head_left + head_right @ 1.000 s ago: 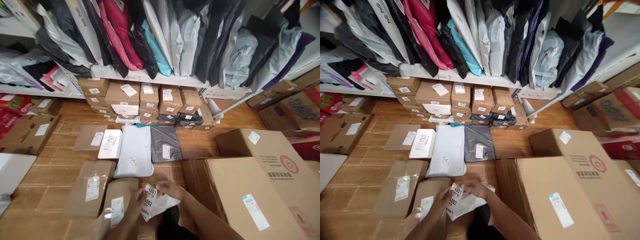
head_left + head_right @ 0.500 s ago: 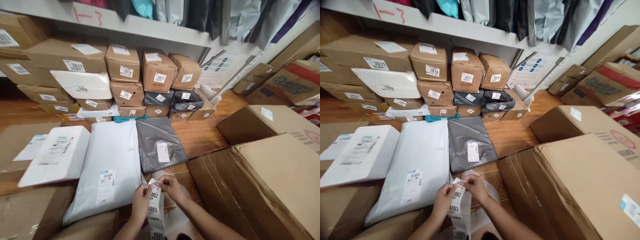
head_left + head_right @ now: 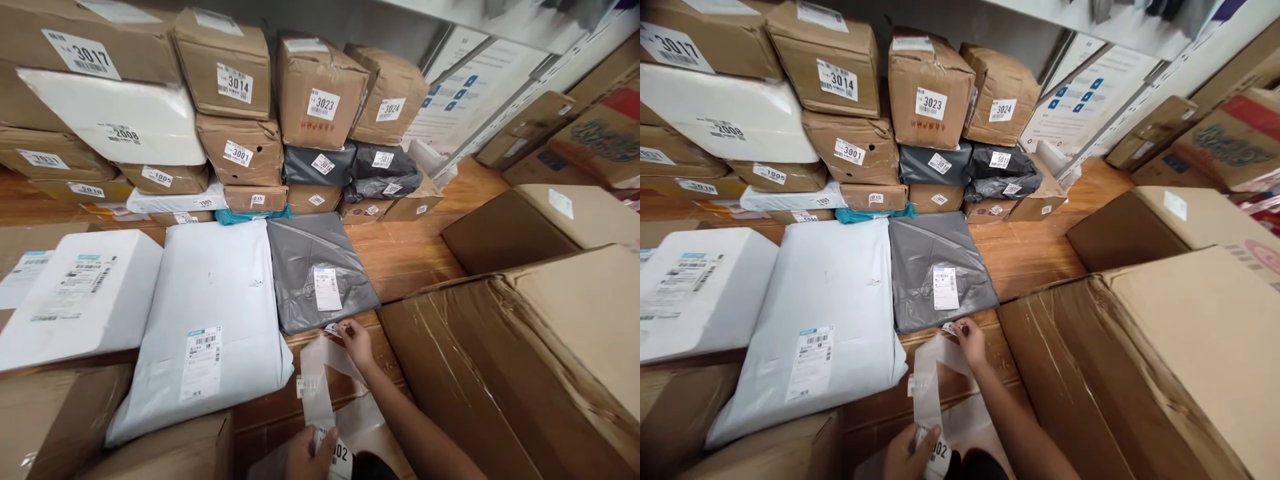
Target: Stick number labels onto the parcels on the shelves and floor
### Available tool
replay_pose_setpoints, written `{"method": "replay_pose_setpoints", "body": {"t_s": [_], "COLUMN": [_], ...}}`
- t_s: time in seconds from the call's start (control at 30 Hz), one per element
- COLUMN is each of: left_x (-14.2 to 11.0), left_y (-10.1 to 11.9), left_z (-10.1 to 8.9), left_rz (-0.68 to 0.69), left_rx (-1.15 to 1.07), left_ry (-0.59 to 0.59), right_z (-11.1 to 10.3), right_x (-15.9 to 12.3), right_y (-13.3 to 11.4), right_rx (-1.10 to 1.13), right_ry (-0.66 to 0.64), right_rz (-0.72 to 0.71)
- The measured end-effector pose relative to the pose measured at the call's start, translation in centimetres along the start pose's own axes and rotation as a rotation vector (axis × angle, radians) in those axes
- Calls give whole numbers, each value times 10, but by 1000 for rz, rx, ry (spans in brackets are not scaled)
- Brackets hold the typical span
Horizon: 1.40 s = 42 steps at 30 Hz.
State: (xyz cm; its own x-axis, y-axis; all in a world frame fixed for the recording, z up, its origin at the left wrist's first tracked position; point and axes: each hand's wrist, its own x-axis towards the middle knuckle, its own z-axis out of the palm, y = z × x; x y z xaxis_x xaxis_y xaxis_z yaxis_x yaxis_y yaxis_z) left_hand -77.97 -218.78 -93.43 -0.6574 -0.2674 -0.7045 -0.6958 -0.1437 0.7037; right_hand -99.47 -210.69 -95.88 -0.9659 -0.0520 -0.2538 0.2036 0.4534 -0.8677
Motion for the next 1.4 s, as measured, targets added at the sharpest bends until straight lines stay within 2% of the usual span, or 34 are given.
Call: {"method": "replay_pose_setpoints", "body": {"t_s": [0.13,0.23,0.3,0.43,0.5,0.53,0.57,0.63,0.67,0.7,0.77,0.83,0.93,1.03,1.13,1.2,1.33,1.4], "left_x": [-2,-3,-6,-15,-19,-20,-21,-20,-20,-19,-19,-20,-23,-24,-23,-25,-35,-43], "left_y": [-6,5,15,36,47,52,56,63,66,67,68,69,69,63,44,29,6,-3], "left_z": [7,6,4,-1,-6,-9,-12,-19,-22,-24,-29,-32,-34,-31,-25,-21,-21,-27], "left_rz": [-16,-35,-24,61,74,70,69,95,120,144,153,132,167,161,47,1,-58,-130], "left_rx": [-44,-84,-108,-163,-198,-208,-209,-192,-181,-172,-166,-200,-329,-402,-375,-399,-427,-404], "left_ry": [-17,-26,-8,87,144,175,205,270,300,329,379,413,369,316,396,408,308,303], "right_z": [8,4,-3,-8,-5,-4,-2,0,2,3,6,7,7,4,3,6,26,42], "right_x": [4,4,7,3,-15,-29,-44,-76,-90,-100,-113,-115,-111,-110,-114,-117,-125,-134], "right_y": [14,13,9,-9,-27,-37,-49,-74,-84,-92,-101,-100,-90,-82,-75,-69,-51,-43], "right_rx": [-84,-132,-160,-160,-149,-138,-125,-87,-90,-76,-25,39,54,14,-51,-95,-145,-173], "right_ry": [162,253,248,108,82,22,-82,-545,-686,-771,-799,-786,-772,-751,-805,-854,-870,-866], "right_rz": [-20,-32,-59,-125,-137,-153,-177,-258,-258,-236,-133,-22,19,-13,-11,-42,-217,-321]}}
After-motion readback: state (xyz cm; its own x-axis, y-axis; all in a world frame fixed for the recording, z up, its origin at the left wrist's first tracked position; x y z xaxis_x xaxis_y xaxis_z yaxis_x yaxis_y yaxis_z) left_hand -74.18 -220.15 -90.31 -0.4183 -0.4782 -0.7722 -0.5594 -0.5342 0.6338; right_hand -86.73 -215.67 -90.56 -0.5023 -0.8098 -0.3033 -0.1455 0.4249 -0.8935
